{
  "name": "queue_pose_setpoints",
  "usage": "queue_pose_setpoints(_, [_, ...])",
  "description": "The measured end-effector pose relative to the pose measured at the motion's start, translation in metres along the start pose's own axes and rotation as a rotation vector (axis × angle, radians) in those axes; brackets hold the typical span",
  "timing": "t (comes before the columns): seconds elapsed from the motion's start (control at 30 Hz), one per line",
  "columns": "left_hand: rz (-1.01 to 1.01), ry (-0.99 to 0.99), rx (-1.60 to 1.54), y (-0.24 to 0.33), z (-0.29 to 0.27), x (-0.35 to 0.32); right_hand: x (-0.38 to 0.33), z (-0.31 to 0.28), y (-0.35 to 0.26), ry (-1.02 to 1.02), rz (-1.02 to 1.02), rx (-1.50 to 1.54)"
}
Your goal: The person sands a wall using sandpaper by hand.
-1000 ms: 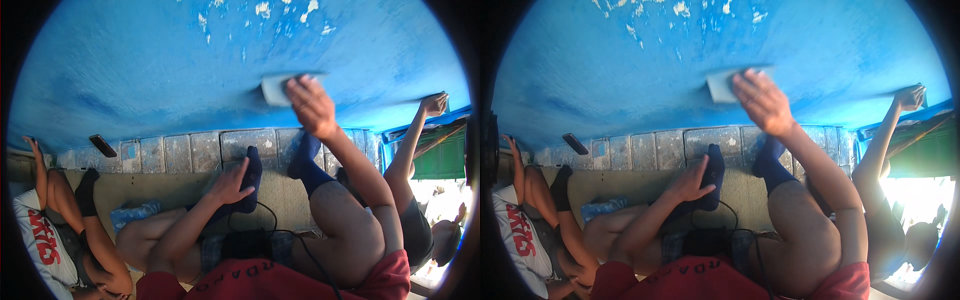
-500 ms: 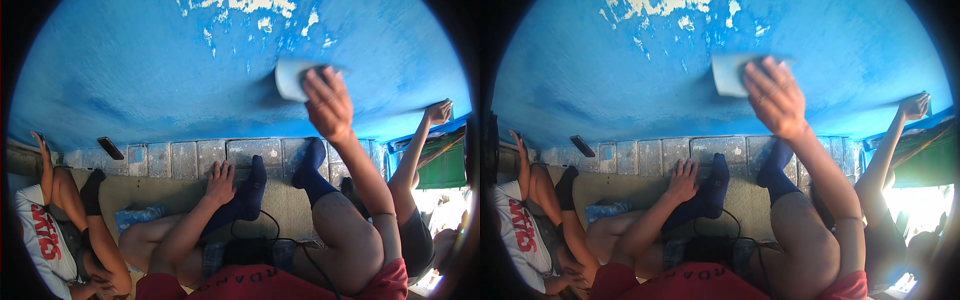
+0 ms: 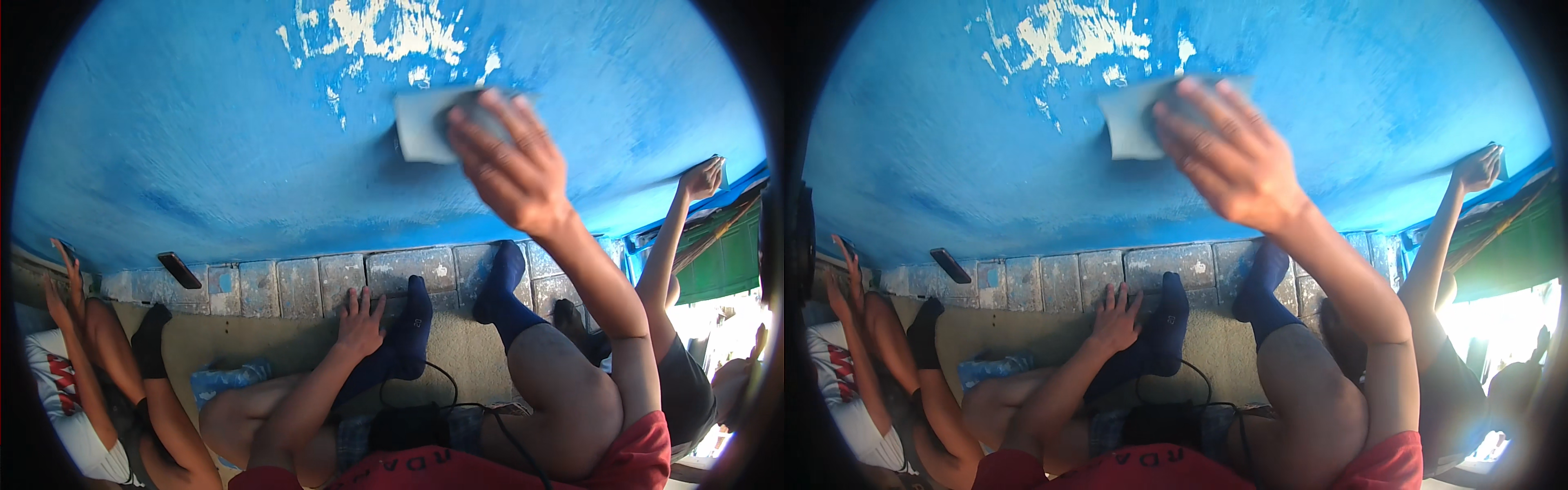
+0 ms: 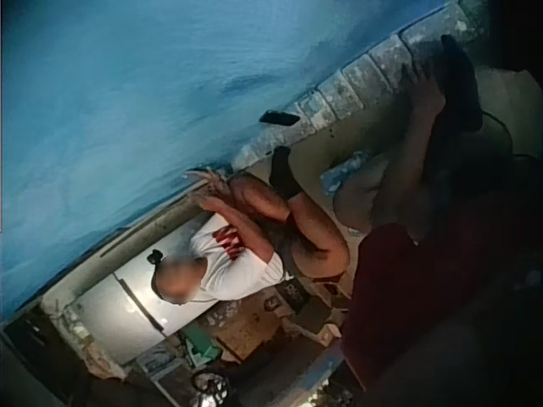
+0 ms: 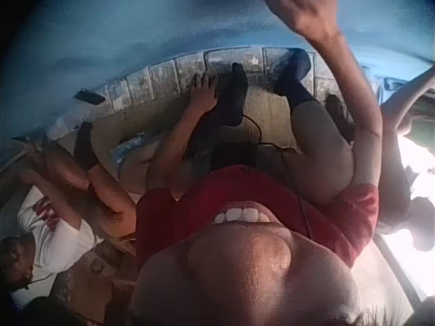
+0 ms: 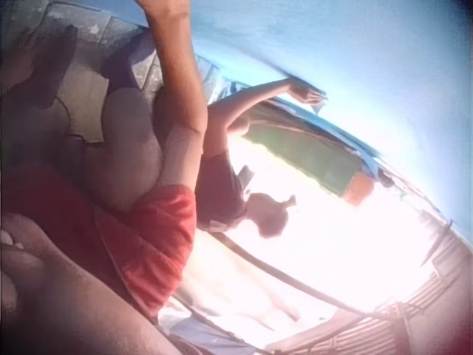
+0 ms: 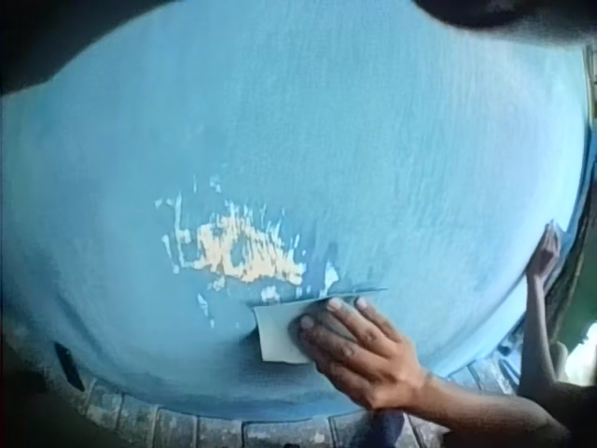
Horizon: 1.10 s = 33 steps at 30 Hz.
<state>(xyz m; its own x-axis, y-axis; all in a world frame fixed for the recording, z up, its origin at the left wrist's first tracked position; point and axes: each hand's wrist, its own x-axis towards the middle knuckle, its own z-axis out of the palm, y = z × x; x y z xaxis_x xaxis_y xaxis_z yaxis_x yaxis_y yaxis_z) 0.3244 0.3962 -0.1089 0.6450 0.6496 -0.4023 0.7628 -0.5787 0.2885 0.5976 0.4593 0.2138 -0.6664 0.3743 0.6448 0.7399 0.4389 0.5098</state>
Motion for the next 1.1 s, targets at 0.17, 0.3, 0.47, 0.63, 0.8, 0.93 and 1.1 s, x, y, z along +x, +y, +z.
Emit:
queue_pose_setpoints(0.17, [-0.013,0.006,0.043,0.004,-0.003,-0.006,0.007,-0.025,0.017,0.144,0.182,-0.148])
queue_pose_setpoints(0.3, [-0.007,0.006,0.02,-0.001,0.007,0.001,0.0,-0.028,0.007,0.07,0.159,-0.141])
queue_pose_setpoints(0.47, [-0.021,-0.026,0.036,0.004,-0.001,-0.003,0.005,-0.046,0.006,0.059,0.211,-0.137])
queue_pose_setpoints(0.63, [-0.006,-0.005,0.023,0.002,0.001,-0.002,0.003,-0.045,0.019,0.073,0.237,-0.143])
queue_pose_setpoints(0.8, [-0.016,-0.031,0.037,0.005,-0.001,-0.004,0.003,-0.034,0.014,0.066,0.204,-0.091])
queue_pose_setpoints(0.93, [-0.008,0.008,0.057,0.003,0.002,-0.003,0.006,-0.026,0.013,0.101,0.161,-0.12])
queue_pose_setpoints(1.1, [-0.004,-0.006,0.071,0.002,0.001,-0.003,0.014,-0.017,0.017,0.085,0.114,-0.088])
